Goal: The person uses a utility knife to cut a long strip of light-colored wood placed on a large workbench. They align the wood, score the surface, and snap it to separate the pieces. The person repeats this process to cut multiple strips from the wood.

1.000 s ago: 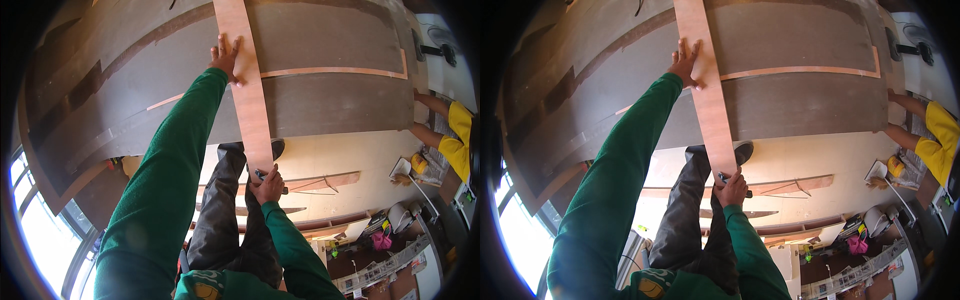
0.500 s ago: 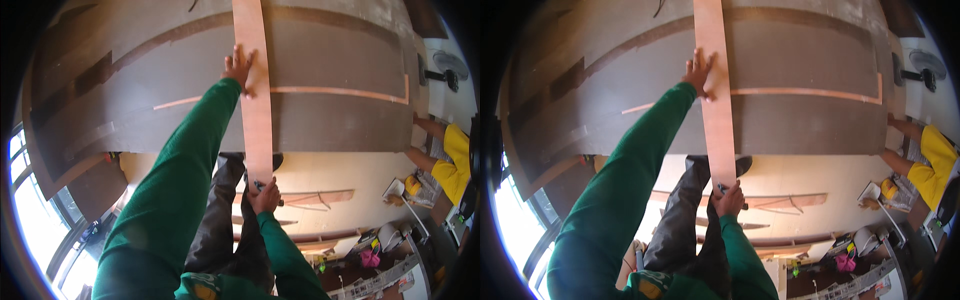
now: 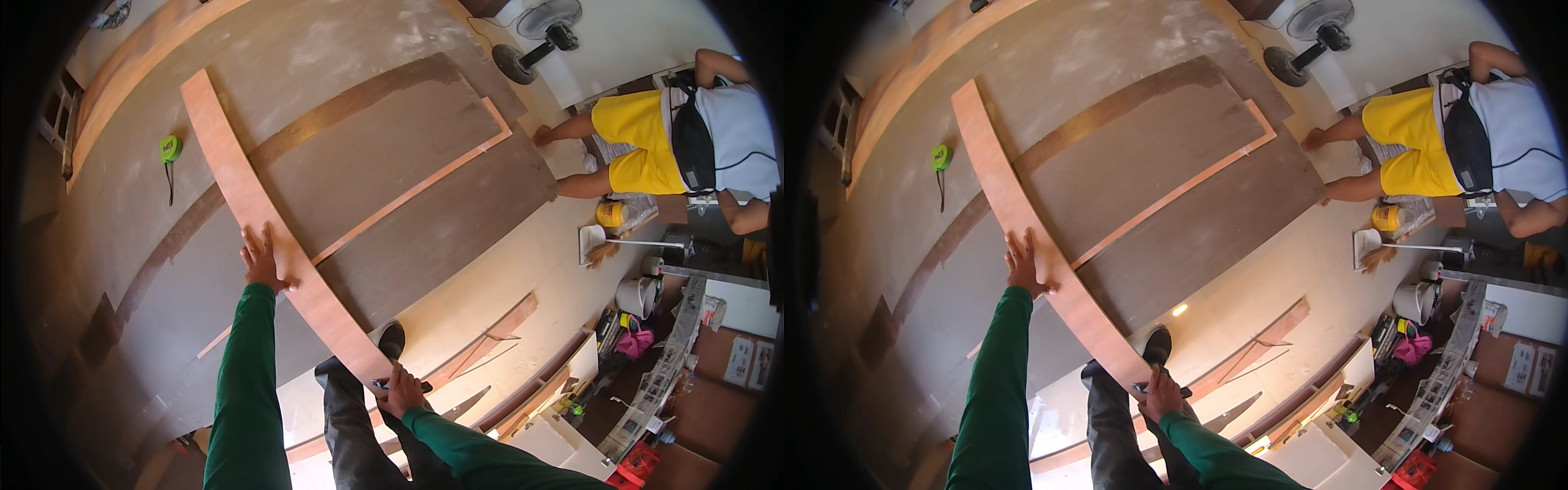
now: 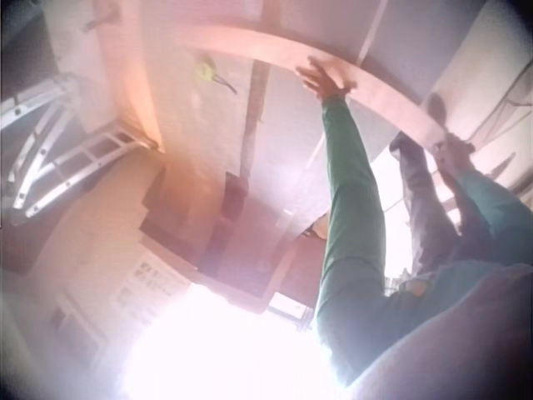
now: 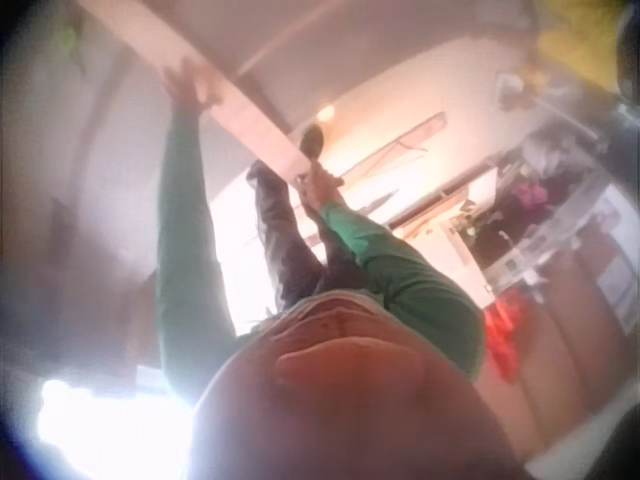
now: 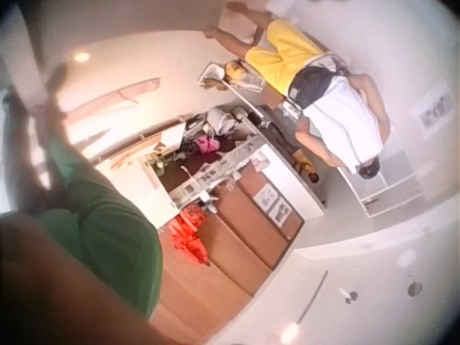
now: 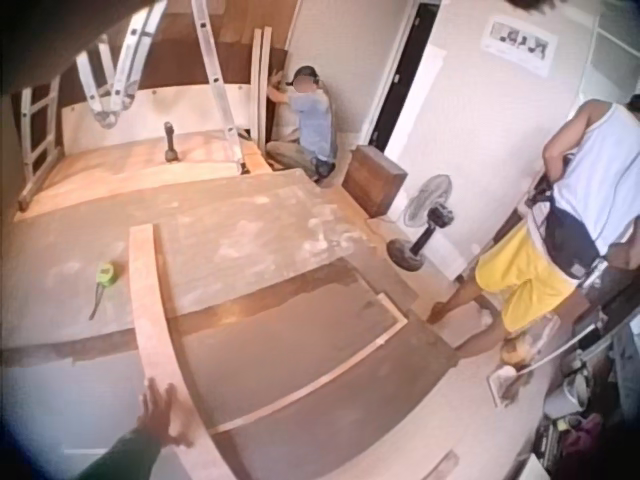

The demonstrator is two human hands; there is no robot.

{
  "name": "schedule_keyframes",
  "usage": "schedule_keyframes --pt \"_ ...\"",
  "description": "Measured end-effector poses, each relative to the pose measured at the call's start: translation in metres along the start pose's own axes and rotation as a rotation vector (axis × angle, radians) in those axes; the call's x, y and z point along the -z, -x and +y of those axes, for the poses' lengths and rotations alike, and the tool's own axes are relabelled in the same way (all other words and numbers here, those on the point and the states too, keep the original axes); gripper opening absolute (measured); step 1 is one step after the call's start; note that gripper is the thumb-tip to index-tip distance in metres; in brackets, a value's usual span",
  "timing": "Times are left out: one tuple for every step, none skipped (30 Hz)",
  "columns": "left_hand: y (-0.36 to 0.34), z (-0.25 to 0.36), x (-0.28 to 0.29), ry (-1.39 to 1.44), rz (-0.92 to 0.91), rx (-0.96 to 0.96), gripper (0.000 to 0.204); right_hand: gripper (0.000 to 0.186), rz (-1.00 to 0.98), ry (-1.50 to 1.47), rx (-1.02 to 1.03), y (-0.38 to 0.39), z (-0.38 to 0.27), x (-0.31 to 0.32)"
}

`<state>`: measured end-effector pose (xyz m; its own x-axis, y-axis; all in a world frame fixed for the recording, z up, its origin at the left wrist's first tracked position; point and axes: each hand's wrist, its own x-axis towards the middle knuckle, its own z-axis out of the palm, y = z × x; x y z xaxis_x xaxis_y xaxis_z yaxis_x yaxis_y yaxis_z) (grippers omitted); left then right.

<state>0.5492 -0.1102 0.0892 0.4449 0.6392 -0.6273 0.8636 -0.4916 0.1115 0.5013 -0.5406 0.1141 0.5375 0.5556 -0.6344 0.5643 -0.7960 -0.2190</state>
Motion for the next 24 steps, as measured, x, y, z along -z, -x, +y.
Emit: schedule_keyframes --pt "0.001 -0.001 0.002 0.004 0.001 0.001 0.167 0.116 -0.01 0.006 -0.001 -0.001 -0.001 0.0" --pt "0.002 -0.002 0.002 0.008 -0.001 -0.001 0.167 0.116 -0.021 0.012 -0.006 0.0 -0.002 -0.001" --pt "0.002 -0.003 0.003 0.013 -0.003 -0.001 0.168 0.116 -0.015 0.02 -0.001 0.0 -0.002 -0.001" --pt "0.001 -0.003 0.004 0.007 -0.009 0.003 0.167 0.116 -0.009 0.03 0.006 0.0 -0.002 -0.001" --pt "0.0 -0.004 0.002 0.001 -0.017 0.008 0.167 0.117 -0.006 0.038 0.013 0.0 -0.002 -0.002" --pt "0.0 -0.004 0.002 -0.005 -0.024 0.013 0.167 0.117 -0.01 0.035 0.01 0.0 -0.002 -0.002" --pt "-0.001 -0.004 0.002 -0.011 -0.022 0.02 0.166 0.118 -0.014 0.033 0.008 0.0 0.0 -0.003" --pt "-0.001 -0.004 0.002 -0.019 -0.026 0.026 0.166 0.119 -0.023 0.029 0.003 0.001 -0.001 -0.002" --pt "-0.002 -0.003 0.0 -0.026 -0.029 0.033 0.166 0.118 -0.031 0.015 0.004 0.002 -0.001 -0.002" --pt "-0.003 -0.005 -0.002 -0.037 -0.027 0.025 0.167 0.118 -0.038 0.002 0.005 0.001 0.0 -0.001" --pt "-0.004 -0.006 -0.003 -0.048 -0.022 0.021 0.167 0.118 -0.045 -0.01 0.01 0.001 0.002 0.0" --pt "-0.005 -0.006 -0.005 -0.057 -0.017 0.018 0.168 0.118 -0.046 -0.008 0.012 0.001 0.003 0.001" --pt "-0.006 -0.006 -0.007 -0.043 -0.011 -0.009 0.168 0.118 -0.047 -0.005 0.014 0.0 0.005 0.002" --pt "-0.005 -0.007 -0.007 -0.032 -0.007 -0.031 0.169 0.119 -0.053 -0.006 0.02 0.002 0.004 0.002" --pt "-0.004 -0.009 -0.006 -0.021 -0.003 -0.051 0.17 0.117 -0.013 -0.001 0.034 0.002 0.005 0.002" --pt "-0.009 -0.013 -0.012 -0.033 0.037 -0.086 0.17 0.116 0.026 0.004 0.05 0.001 0.006 0.003" --pt "-0.016 -0.024 -0.017 -0.05 0.08 -0.111 0.171 0.115 0.062 0.003 0.077 -0.001 0.003 0.002" --pt "-0.012 -0.027 -0.015 -0.068 0.112 -0.131 0.172 0.115 0.043 -0.017 0.056 -0.001 0.004 0.0" --pt "-0.016 -0.023 -0.013 -0.07 0.086 -0.175 0.173 0.116 0.023 -0.036 0.038 -0.003 0.005 -0.003" --pt "-0.014 -0.015 -0.01 -0.194 0.027 -0.131 0.173 0.117 -0.007 -0.06 0.022 -0.001 0.003 -0.006" --pt "-0.015 -0.016 -0.008 -0.205 0.006 -0.125 0.173 0.114 -0.015 -0.076 0.02 -0.001 0.001 -0.005" --pt "-0.013 -0.016 -0.011 -0.185 0.004 -0.129 0.173 0.113 0.006 -0.067 0.02 -0.001 0.004 -0.002" --pt "-0.016 -0.017 -0.012 -0.216 -0.006 -0.112 0.172 0.112 0.02 -0.077 0.024 -0.002 0.004 -0.003" --pt "-0.017 -0.024 -0.015 -0.295 0.046 -0.166 0.171 0.112 0.031 -0.091 0.035 -0.002 0.001 -0.003"
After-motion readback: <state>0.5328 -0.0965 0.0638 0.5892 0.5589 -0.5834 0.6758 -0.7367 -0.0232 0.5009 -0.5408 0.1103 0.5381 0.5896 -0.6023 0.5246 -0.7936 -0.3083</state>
